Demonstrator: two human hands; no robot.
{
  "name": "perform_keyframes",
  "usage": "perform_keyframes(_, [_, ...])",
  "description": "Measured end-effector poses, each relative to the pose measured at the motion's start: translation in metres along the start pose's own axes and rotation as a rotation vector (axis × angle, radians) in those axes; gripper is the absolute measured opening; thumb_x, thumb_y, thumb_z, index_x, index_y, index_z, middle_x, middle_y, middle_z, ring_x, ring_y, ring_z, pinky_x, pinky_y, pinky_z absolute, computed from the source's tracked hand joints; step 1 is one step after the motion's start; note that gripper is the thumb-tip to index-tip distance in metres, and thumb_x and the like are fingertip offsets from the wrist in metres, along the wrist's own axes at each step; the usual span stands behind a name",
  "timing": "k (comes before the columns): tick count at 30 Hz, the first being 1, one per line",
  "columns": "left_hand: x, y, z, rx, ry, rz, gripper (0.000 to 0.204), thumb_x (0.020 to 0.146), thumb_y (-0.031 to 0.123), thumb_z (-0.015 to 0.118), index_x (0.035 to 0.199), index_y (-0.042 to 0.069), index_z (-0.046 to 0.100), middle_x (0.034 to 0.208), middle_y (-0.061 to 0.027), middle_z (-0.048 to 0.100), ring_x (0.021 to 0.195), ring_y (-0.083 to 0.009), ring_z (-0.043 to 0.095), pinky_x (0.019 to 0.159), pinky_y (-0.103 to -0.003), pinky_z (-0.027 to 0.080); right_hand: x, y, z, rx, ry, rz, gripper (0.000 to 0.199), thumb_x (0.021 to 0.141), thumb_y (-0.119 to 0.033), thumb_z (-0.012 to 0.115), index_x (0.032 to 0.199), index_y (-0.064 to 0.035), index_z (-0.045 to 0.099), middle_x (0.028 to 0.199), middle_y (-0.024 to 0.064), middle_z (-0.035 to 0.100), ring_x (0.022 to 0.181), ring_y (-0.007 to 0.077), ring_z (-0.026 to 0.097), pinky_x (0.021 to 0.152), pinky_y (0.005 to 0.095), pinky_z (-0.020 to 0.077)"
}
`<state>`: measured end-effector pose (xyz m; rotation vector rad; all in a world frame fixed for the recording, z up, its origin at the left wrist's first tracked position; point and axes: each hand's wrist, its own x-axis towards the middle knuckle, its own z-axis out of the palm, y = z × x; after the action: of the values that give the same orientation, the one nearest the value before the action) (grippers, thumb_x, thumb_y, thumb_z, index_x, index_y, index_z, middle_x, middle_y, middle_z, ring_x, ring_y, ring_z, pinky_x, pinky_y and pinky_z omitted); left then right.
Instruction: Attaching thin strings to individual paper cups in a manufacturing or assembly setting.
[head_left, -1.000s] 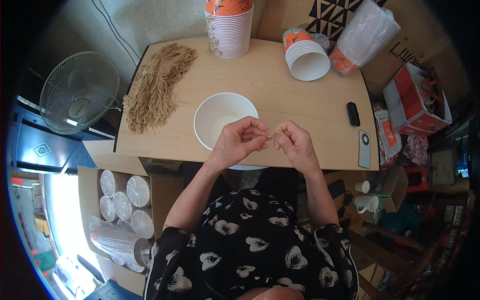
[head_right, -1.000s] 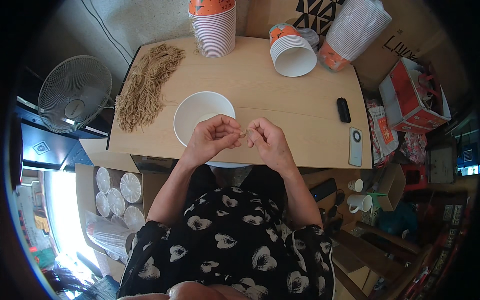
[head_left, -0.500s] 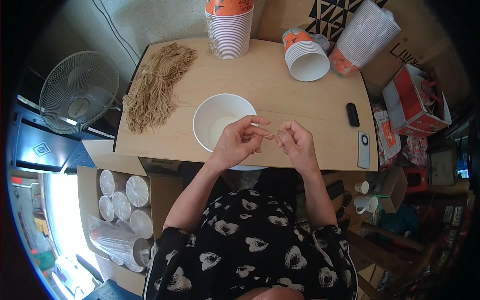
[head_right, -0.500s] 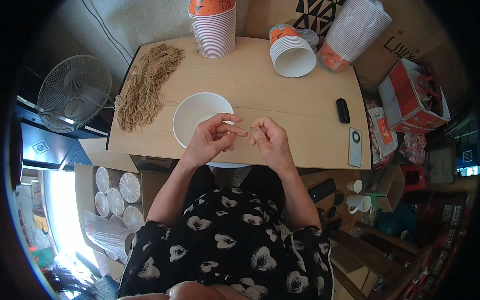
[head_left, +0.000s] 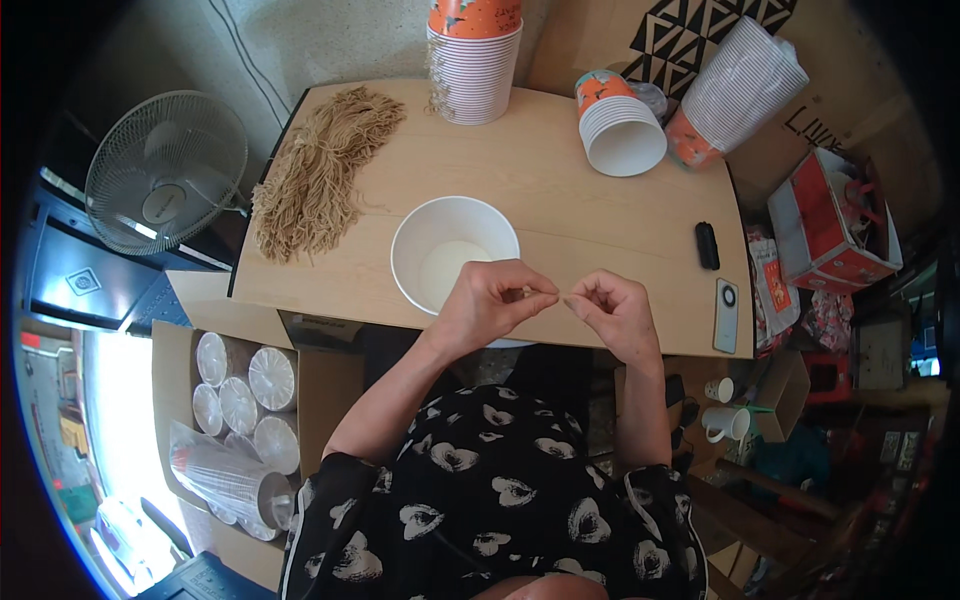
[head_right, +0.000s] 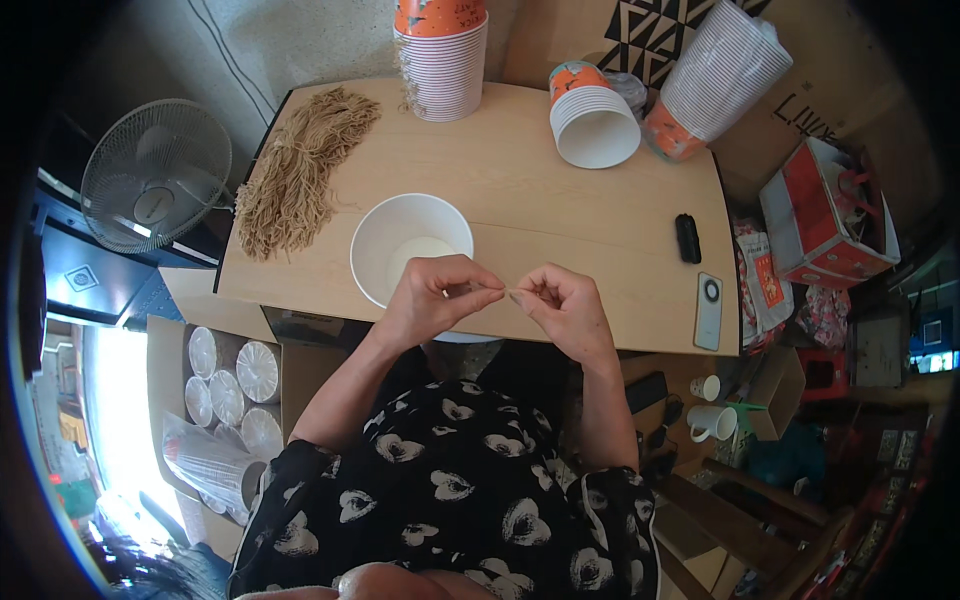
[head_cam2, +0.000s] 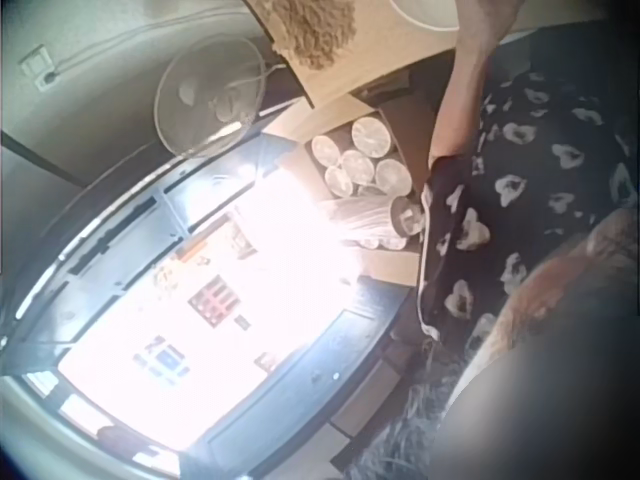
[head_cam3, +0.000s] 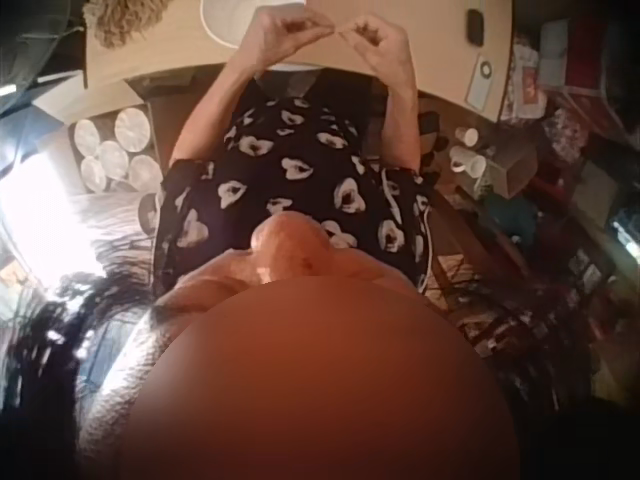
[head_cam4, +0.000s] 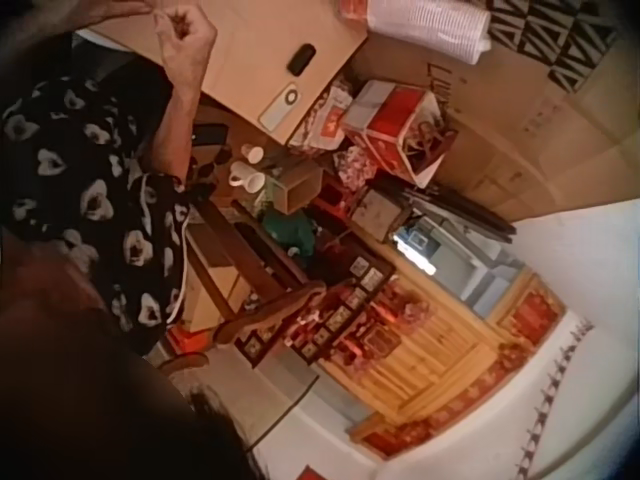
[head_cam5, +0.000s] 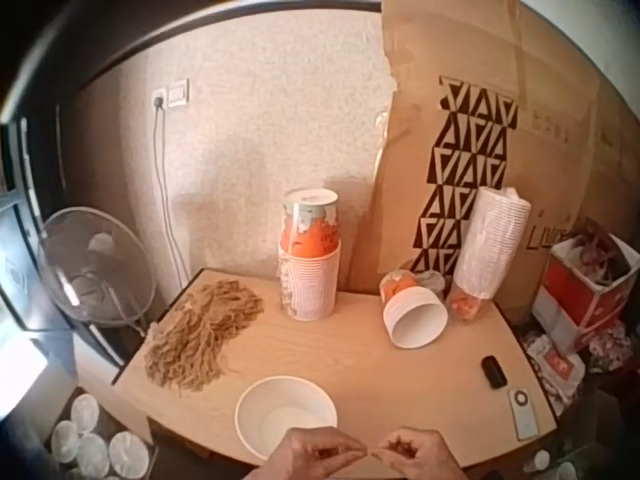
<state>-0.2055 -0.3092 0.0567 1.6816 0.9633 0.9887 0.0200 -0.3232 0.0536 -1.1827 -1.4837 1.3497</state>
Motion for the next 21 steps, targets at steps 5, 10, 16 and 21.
perform_keyframes(5, [-0.007,-0.007,0.007,0.253,0.092,0.251,0.005,0.085,0.004,0.076,0.089,0.004,0.073,0.082,-0.0093,0.070,0.070,-0.0243,0.070,0.062,-0.033,0.055,-0.009,0.002,-0.007,0.031,0.012,-0.025,0.009,0.092,-0.001,0.072,0.089,0.0000,0.064,0.076,-0.0049,0.059,0.066,-0.0001,0.049,0.057,0.0176,0.0380])
perform_keyframes(10, [-0.018,-0.012,0.003,0.553,0.187,0.435,0.009,0.083,0.004,0.075,0.090,0.005,0.069,0.094,-0.0066,0.070,0.078,-0.0279,0.069,0.068,-0.037,0.058,-0.022,0.009,-0.026,0.416,-0.029,-0.099,0.015,0.094,-0.007,0.069,0.085,-0.0004,0.058,0.071,-0.0016,0.049,0.058,0.0034,0.039,0.050,0.0210,0.0285])
perform_keyframes(16, [-0.034,-0.022,-0.003,0.541,0.220,0.274,0.013,0.082,0.004,0.076,0.093,0.005,0.069,0.100,-0.0087,0.071,0.086,-0.0308,0.071,0.075,-0.039,0.059,-0.035,0.022,-0.062,0.759,-0.007,-0.263,0.023,0.097,-0.014,0.068,0.089,-0.0007,0.052,0.076,0.0018,0.044,0.054,0.0050,0.033,0.047,0.0205,0.0271])
perform_keyframes(21, [-0.034,-0.025,0.000,0.535,0.200,0.135,0.022,0.080,0.010,0.080,0.100,0.006,0.070,0.107,-0.0104,0.072,0.095,-0.0340,0.070,0.080,-0.040,0.058,-0.035,0.033,-0.063,0.759,0.025,-0.278,0.022,0.100,-0.016,0.067,0.096,-0.0021,0.050,0.080,0.0023,0.044,0.056,0.0058,0.035,0.049,0.0184,0.0306])
